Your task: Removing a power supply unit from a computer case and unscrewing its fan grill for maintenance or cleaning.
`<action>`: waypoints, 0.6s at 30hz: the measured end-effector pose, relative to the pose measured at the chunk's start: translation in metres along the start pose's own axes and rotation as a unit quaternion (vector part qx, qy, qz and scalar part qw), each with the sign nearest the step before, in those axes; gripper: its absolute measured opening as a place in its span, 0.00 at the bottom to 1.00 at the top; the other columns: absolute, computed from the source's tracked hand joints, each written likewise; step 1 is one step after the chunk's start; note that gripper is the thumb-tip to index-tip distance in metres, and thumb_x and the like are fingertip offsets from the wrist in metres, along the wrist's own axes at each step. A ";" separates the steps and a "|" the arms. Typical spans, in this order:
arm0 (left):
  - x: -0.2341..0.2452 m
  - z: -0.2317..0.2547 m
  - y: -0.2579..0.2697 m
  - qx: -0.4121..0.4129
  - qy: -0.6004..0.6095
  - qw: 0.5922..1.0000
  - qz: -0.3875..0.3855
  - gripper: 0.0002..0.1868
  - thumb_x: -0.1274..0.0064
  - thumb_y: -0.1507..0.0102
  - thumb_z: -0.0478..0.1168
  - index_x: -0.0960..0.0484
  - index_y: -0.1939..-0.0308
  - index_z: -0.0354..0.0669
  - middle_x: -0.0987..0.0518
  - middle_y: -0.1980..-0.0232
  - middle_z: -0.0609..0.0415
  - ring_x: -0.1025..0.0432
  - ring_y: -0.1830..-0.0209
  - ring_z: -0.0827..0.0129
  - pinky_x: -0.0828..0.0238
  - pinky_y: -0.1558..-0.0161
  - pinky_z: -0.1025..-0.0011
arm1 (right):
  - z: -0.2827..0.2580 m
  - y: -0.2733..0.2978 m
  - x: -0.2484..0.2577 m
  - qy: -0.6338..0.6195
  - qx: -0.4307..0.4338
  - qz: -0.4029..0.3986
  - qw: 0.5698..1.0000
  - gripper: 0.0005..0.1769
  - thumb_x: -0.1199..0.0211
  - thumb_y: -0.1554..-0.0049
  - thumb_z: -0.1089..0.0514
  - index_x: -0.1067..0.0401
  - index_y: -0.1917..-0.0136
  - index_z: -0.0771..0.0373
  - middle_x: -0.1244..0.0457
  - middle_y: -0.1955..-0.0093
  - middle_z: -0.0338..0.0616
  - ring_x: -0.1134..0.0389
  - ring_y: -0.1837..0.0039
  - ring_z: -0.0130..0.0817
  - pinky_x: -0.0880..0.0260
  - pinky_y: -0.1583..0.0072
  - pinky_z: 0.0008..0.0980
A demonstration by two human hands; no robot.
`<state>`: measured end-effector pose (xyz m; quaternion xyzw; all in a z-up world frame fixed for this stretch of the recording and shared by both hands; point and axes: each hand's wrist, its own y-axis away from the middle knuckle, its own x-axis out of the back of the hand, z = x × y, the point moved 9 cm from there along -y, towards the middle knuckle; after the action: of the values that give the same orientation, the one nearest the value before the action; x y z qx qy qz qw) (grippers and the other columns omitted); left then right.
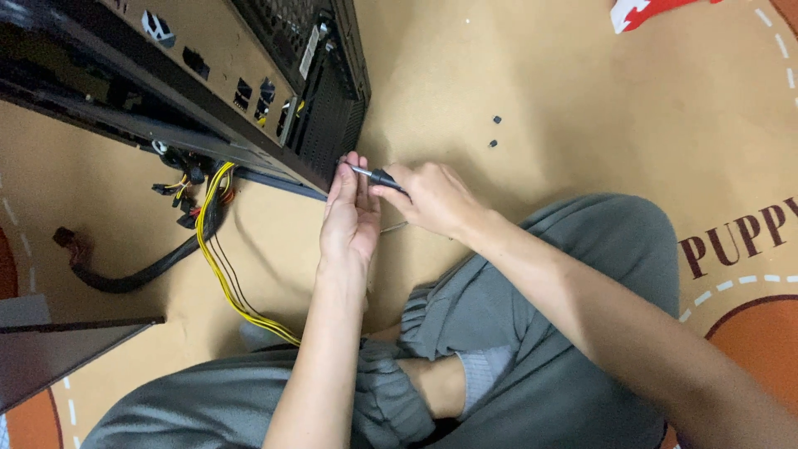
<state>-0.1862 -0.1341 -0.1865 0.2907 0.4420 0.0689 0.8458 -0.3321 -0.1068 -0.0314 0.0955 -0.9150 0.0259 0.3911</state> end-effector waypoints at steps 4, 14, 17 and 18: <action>-0.002 0.000 0.005 0.000 -0.052 0.998 0.020 0.18 0.35 0.25 0.48 0.13 0.31 0.61 0.11 0.30 0.73 0.18 0.32 0.85 0.32 0.44 0.78 | 0.009 0.019 -0.020 -0.602 -0.298 -0.058 0.738 0.26 0.33 0.29 0.34 0.31 0.44 0.58 0.54 0.74 0.23 0.57 0.78 0.15 0.59 0.78 0.20; -0.008 0.001 0.012 0.006 -0.044 0.998 0.037 0.19 0.34 0.26 0.50 0.13 0.31 0.62 0.11 0.29 0.71 0.19 0.30 0.83 0.34 0.42 0.75 | 0.008 -0.006 0.023 -0.131 0.025 0.050 0.990 0.13 0.32 0.27 0.57 0.14 0.34 0.62 0.33 0.64 0.41 0.38 0.63 0.27 0.36 0.59 0.28; -0.005 0.001 0.011 0.008 -0.044 0.998 0.036 0.18 0.34 0.26 0.50 0.12 0.32 0.62 0.11 0.29 0.70 0.18 0.32 0.83 0.32 0.44 0.77 | 0.001 -0.003 0.029 -0.145 0.006 0.127 0.981 0.18 0.24 0.32 0.54 0.13 0.30 0.54 0.32 0.60 0.40 0.37 0.59 0.25 0.32 0.55 0.26; -0.005 0.002 0.011 0.010 -0.046 0.998 0.040 0.18 0.34 0.26 0.51 0.12 0.32 0.63 0.10 0.30 0.71 0.17 0.33 0.84 0.30 0.44 0.78 | 0.018 -0.002 0.019 -0.322 -0.080 0.140 0.933 0.21 0.16 0.38 0.51 0.12 0.31 0.47 0.32 0.60 0.34 0.40 0.58 0.16 0.35 0.56 0.20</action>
<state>-0.1865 -0.1281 -0.1759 0.3196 0.3916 0.0846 0.8587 -0.3575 -0.1139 -0.0297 -0.0625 -0.9949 -0.0252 0.0745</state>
